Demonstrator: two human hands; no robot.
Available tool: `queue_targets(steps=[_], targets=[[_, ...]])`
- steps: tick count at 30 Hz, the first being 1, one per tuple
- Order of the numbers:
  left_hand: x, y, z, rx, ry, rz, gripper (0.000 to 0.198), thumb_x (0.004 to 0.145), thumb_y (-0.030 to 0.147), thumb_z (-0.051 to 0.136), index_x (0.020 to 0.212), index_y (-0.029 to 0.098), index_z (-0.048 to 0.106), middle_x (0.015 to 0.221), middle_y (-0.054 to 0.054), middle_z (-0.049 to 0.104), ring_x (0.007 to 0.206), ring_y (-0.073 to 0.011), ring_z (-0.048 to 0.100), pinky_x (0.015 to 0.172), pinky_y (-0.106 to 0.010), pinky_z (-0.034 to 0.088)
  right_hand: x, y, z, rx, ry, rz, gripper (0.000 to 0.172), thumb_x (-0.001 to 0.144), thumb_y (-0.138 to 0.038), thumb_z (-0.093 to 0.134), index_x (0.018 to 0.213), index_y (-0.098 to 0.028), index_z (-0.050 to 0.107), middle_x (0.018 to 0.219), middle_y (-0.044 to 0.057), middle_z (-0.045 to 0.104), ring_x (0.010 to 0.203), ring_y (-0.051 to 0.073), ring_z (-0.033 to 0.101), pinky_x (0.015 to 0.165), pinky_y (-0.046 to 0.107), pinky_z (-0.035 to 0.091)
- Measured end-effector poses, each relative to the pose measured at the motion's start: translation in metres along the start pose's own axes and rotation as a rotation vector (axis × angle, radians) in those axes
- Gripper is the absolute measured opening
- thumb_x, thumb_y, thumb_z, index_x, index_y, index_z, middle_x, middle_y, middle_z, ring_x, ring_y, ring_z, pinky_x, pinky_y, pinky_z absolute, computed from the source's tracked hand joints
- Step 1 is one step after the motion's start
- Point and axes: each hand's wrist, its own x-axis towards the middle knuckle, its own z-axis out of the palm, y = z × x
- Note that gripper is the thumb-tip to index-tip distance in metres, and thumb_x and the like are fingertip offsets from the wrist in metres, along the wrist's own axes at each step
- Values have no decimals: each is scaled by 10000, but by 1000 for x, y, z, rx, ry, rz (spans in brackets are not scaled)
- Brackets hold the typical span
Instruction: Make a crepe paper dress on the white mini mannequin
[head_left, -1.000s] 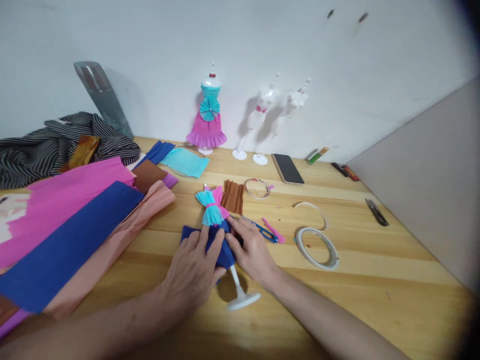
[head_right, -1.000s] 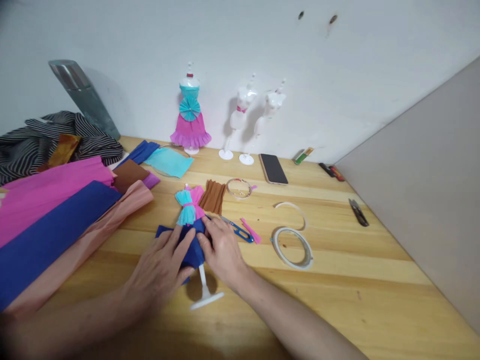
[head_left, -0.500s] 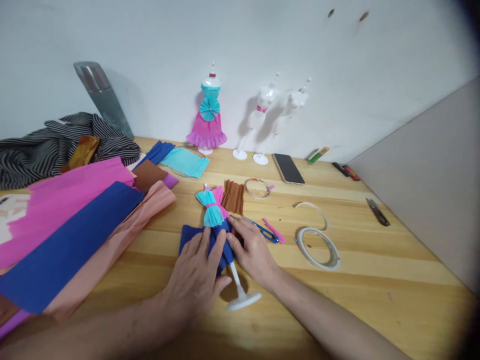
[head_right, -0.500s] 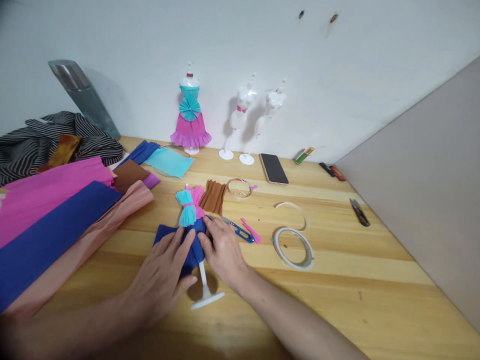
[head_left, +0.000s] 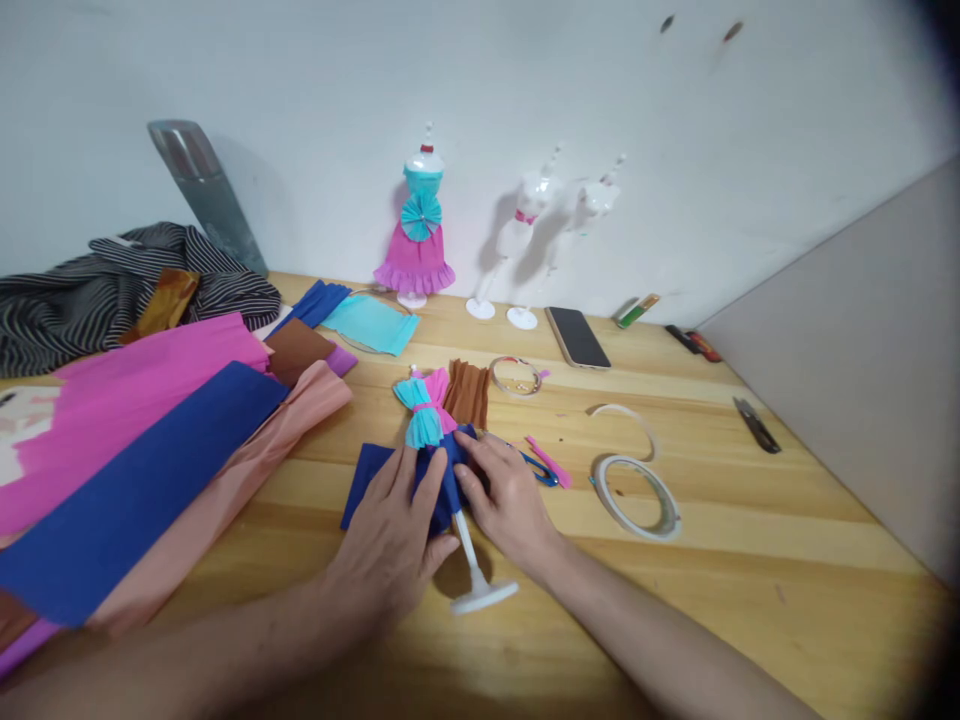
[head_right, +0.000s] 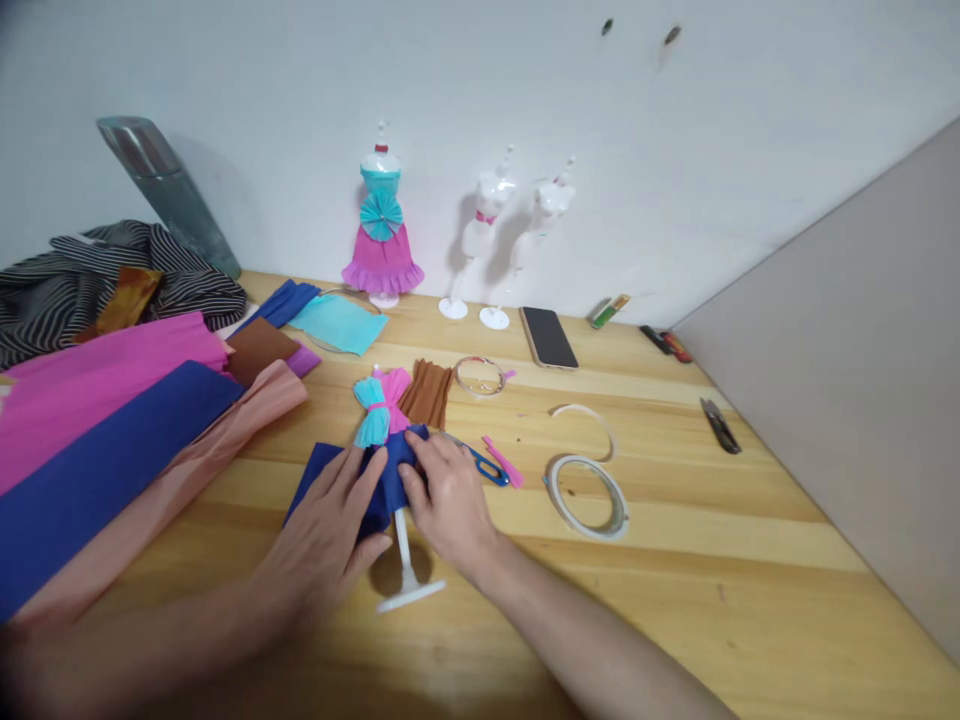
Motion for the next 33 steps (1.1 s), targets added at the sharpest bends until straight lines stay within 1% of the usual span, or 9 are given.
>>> queue_targets(steps=[5,14,21,24,26,27,29,31,33], targets=[[-6,7,-2,-6,-22,16,738,830,300,585,1442,114,216,1441,-304,318,1314,-413,373,1011,-563,399,1,1,-1,-4,10,-1,339,946,-291,414,1181,-134,603,983,132,654,914,264,590,799,441,492],[2,-1,7,-45,27,12,662,899,309,460,1455,92,175,1444,-291,318,1379,-398,263,1036,-573,360,2,0,-1,-14,-1,-42,352,950,-281,402,1193,-110,591,934,131,629,873,256,570,761,415,485],[2,1,3,-11,53,49,628,887,300,472,1421,58,245,1423,-302,338,1342,-397,316,1004,-562,381,7,3,1,-34,-7,-29,358,949,-300,407,1205,-127,589,913,121,617,855,250,564,754,402,477],[1,7,-2,80,94,96,522,853,210,508,1343,84,378,1315,-254,474,1181,-361,485,908,-507,460,11,5,2,-27,2,-27,359,951,-297,405,1180,-104,603,909,127,619,857,254,568,749,400,476],[-1,12,-7,109,98,186,433,839,124,488,1270,101,453,1086,-171,607,932,-279,582,776,-423,505,11,5,2,-15,19,-26,345,955,-279,399,1169,-110,610,905,122,622,850,246,573,740,387,474],[-2,15,-11,94,80,243,415,830,98,472,1245,99,472,968,-130,625,825,-246,576,712,-388,505,11,5,1,-7,35,-30,335,955,-268,398,1164,-119,613,904,117,626,847,241,575,739,381,472],[-4,20,-18,5,8,331,407,805,93,459,1211,82,490,855,-94,611,741,-221,539,650,-361,488,9,4,0,13,82,-50,308,952,-246,406,1142,-137,623,897,105,636,840,230,577,737,374,466],[-6,25,-26,-122,-62,359,390,772,113,465,1158,77,516,861,-97,605,744,-215,521,658,-358,480,7,3,-1,39,126,-88,278,942,-228,428,1102,-145,640,884,98,644,828,221,576,730,370,459],[-8,29,-32,-228,-83,347,329,767,149,478,1086,101,542,858,-91,607,735,-202,512,661,-347,473,6,1,-4,73,146,-127,245,928,-217,456,1052,-153,658,851,87,644,801,208,573,712,362,452]])
